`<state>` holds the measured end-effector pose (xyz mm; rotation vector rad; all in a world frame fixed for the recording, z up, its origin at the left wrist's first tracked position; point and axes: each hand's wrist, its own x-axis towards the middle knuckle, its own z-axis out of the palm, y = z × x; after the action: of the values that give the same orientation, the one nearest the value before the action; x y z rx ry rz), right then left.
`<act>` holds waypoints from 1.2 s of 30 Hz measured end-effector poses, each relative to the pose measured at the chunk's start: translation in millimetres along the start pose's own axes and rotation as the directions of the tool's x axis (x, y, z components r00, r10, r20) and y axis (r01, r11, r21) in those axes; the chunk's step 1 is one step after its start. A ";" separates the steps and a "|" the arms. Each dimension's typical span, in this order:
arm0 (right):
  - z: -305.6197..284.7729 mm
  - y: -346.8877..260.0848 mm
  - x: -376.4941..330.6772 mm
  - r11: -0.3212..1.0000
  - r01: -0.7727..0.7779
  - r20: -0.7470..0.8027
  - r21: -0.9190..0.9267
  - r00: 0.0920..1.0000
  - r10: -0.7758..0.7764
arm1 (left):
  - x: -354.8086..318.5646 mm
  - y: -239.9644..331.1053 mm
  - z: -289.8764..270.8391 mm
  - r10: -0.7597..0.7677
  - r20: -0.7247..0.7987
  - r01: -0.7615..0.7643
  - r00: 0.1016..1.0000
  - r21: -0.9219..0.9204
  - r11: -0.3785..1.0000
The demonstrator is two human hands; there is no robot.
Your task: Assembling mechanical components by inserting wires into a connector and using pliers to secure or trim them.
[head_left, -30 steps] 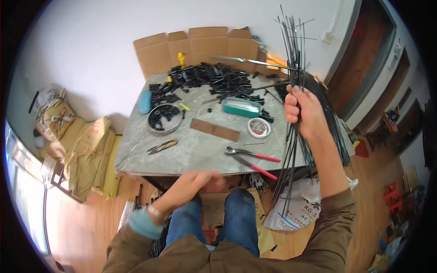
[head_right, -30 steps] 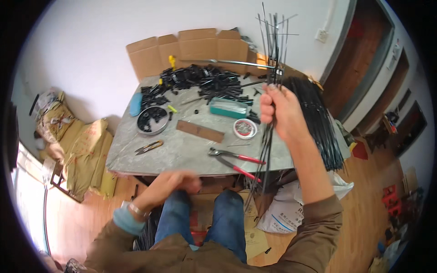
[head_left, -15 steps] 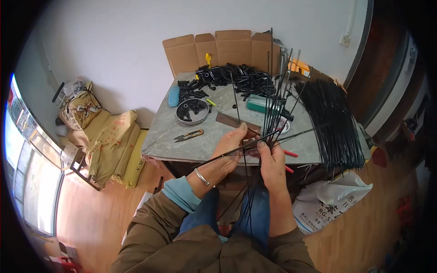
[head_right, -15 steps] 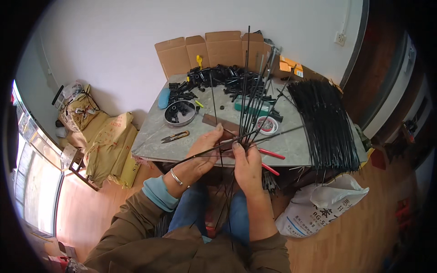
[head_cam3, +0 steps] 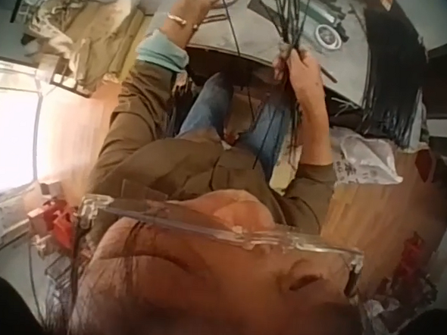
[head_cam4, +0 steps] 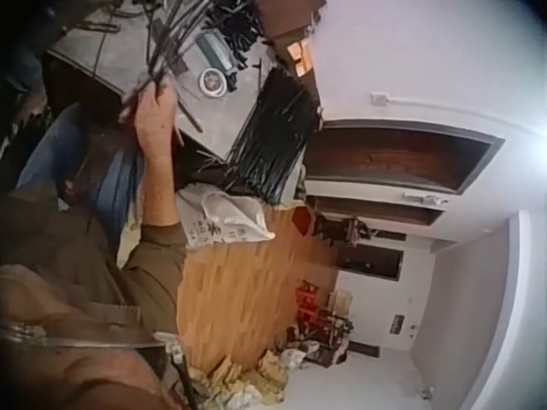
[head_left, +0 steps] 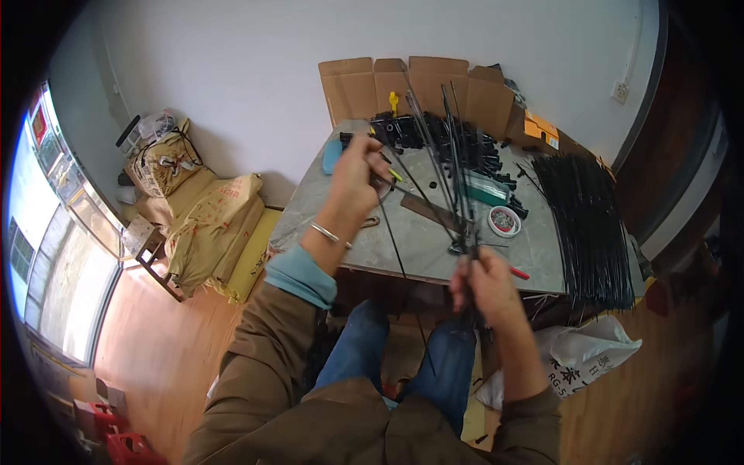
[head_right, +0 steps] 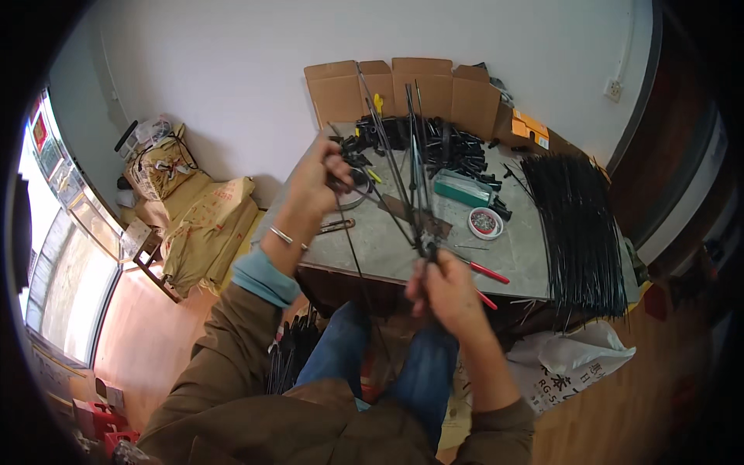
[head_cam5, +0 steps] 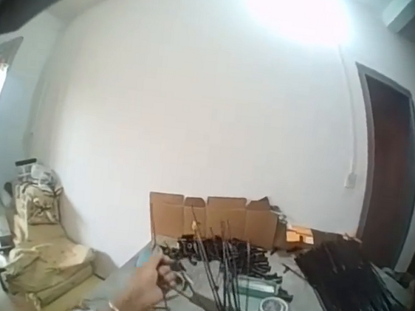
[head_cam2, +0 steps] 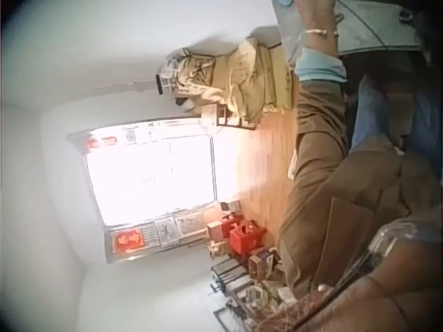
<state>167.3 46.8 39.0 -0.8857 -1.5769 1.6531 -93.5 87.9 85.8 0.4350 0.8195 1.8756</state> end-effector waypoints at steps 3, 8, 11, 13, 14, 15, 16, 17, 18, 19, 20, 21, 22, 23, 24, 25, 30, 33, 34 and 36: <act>-39.0 -26.8 9.2 0.998 -0.009 -0.120 -0.058 0.993 0.002 | 16.2 67.4 -37.8 0.197 -0.058 -0.200 0.979 -0.048 0.979; -85.0 -37.6 56.6 0.396 0.170 -0.141 -0.902 0.751 -0.645 | 1.5 100.4 -55.5 0.226 -0.153 -0.238 0.962 -0.062 0.969; -88.4 -73.7 90.4 -0.084 0.088 0.118 -0.993 0.860 -0.497 | -11.4 75.8 -30.7 0.067 0.012 -0.064 0.998 -0.153 0.986; -113.4 -102.4 111.9 -0.046 -0.119 -0.078 -0.992 0.851 -0.519 | -18.4 61.1 -9.3 0.014 0.071 -0.003 0.997 -0.141 0.990; -100.6 -108.5 113.5 -0.060 -0.095 -0.057 -0.994 0.889 -0.454 | -18.3 58.7 -4.0 0.024 0.073 -0.013 0.997 -0.146 0.989; -85.3 -114.0 111.8 -0.072 -0.071 -0.038 -0.995 0.923 -0.383 | -21.1 56.0 0.2 -0.001 0.067 0.011 0.998 -0.152 0.988; -81.9 -113.8 116.1 -0.026 0.065 0.070 -0.998 0.909 -0.412 | -22.2 52.4 4.7 -0.027 0.060 0.036 0.998 -0.158 0.987; -72.9 -119.1 114.4 -0.030 0.068 0.075 -0.997 0.909 -0.410 | -22.1 49.6 6.8 -0.025 0.056 0.034 0.998 -0.163 0.986; -61.0 -128.5 113.1 0.235 0.055 -0.012 -0.970 0.961 -0.276 | -18.1 47.3 8.8 -0.012 0.080 0.026 0.997 -0.168 0.985; -48.8 -133.1 112.9 0.479 0.001 -0.061 -0.878 0.991 -0.115 | -16.4 43.8 11.2 0.000 0.101 0.018 0.995 -0.174 0.985; -38.3 -128.5 112.2 0.606 0.009 -0.016 -0.795 0.999 -0.036 | -16.7 37.1 17.1 -0.017 0.093 0.035 0.996 -0.191 0.981; -24.2 -121.0 107.9 0.720 0.004 0.047 -0.694 0.998 0.040 | -14.4 31.8 22.3 -0.011 0.084 0.027 0.996 -0.200 0.979; -8.4 -115.5 102.6 0.843 -0.038 0.098 -0.537 0.989 0.107 | -10.9 27.7 26.8 -0.006 0.069 0.018 0.998 -0.173 0.985; 9.5 -116.1 93.9 0.854 -0.014 0.116 -0.521 0.989 0.087 | -10.2 25.5 29.0 -0.002 0.048 0.009 0.999 -0.145 0.989; 22.8 -116.0 86.8 0.888 -0.003 0.140 -0.459 0.987 0.076 | -9.5 24.5 31.7 0.008 0.034 -0.002 0.999 -0.150 0.989; 33.6 -114.8 80.4 0.919 0.006 0.164 -0.394 0.984 0.064 | -6.7 24.2 33.2 0.041 0.035 -0.036 0.999 -0.137 0.990; 54.0 -91.2 64.2 0.972 -0.086 0.258 -0.218 0.956 0.142 | 7.5 28.8 27.1 0.147 0.001 -0.147 0.989 -0.096 0.985; 55.0 -87.4 60.5 0.982 -0.125 0.263 -0.143 0.951 0.160 | 4.0 28.2 26.1 0.187 0.035 -0.189 0.982 0.067 0.980; 52.9 -87.7 63.1 0.987 -0.073 0.221 -0.145 0.970 0.104 | 3.5 26.0 24.4 0.189 0.036 -0.191 0.981 0.068 0.979; 44.9 -89.5 69.2 0.992 -0.002 0.135 -0.124 0.991 0.019 | -0.3 18.3 21.3 0.727 0.049 -0.649 0.685 0.493 0.579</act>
<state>93.8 84.2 128.6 -0.8605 -1.7865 1.6676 -92.2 90.1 113.8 1.0567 1.3801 2.4445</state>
